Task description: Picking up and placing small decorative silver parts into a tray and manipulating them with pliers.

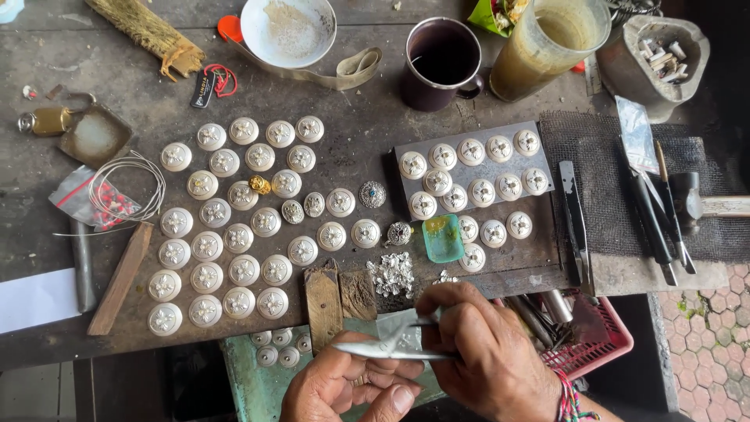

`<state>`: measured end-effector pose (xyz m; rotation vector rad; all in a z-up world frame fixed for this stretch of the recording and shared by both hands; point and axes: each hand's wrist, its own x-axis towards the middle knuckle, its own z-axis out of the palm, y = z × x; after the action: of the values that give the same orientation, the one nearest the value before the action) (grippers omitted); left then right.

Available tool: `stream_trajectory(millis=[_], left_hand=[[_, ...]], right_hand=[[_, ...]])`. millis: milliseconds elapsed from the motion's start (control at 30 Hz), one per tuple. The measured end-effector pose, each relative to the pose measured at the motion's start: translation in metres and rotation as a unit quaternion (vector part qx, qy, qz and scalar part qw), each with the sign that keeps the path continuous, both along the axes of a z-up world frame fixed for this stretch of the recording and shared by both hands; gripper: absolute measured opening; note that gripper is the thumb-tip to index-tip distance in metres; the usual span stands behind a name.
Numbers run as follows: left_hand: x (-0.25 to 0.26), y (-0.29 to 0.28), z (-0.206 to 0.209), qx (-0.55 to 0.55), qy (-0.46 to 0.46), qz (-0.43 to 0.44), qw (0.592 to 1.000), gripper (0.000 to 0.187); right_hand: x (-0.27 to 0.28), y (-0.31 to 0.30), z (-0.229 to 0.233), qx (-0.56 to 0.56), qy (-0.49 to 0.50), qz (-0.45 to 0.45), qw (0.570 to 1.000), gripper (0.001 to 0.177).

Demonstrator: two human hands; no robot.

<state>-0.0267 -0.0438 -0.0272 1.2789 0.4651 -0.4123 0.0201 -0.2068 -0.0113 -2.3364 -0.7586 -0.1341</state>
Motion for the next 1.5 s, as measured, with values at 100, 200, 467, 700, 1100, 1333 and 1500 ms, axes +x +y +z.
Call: stream_trajectory(millis=[100, 200, 467, 700, 1100, 1333, 1500], left_hand=[[0.003, 0.001, 0.003, -0.031, 0.008, 0.027, 0.999, 0.019], [0.005, 0.003, 0.011, -0.078, 0.022, 0.063, 0.995, 0.018], [0.009, 0.013, 0.019, -0.214, 0.07, 0.056, 0.973, 0.02], [0.009, 0.014, 0.021, -0.165, 0.087, 0.049, 0.981, 0.027], [0.006, 0.017, 0.022, -0.163, 0.012, 0.015, 0.986, 0.023], [0.0, 0.011, 0.021, -0.017, -0.176, 0.047, 0.983, 0.017], [0.011, 0.02, 0.026, -0.128, -0.172, 0.135, 0.967, 0.016]], right_hand=[[-0.005, 0.016, 0.027, 0.113, 0.06, -0.05, 0.99, 0.022], [-0.014, 0.031, 0.043, 0.212, 0.111, -0.104, 0.965, 0.028], [-0.031, 0.055, 0.041, 0.202, 0.102, -0.306, 0.925, 0.037], [-0.034, 0.005, 0.01, 0.118, 0.124, -0.095, 0.981, 0.021], [-0.042, 0.056, 0.029, 0.207, 0.068, -0.276, 0.936, 0.042], [-0.035, 0.004, 0.003, 0.059, 0.186, -0.176, 0.965, 0.039], [-0.028, 0.023, 0.017, 0.082, 0.15, -0.154, 0.973, 0.026]])
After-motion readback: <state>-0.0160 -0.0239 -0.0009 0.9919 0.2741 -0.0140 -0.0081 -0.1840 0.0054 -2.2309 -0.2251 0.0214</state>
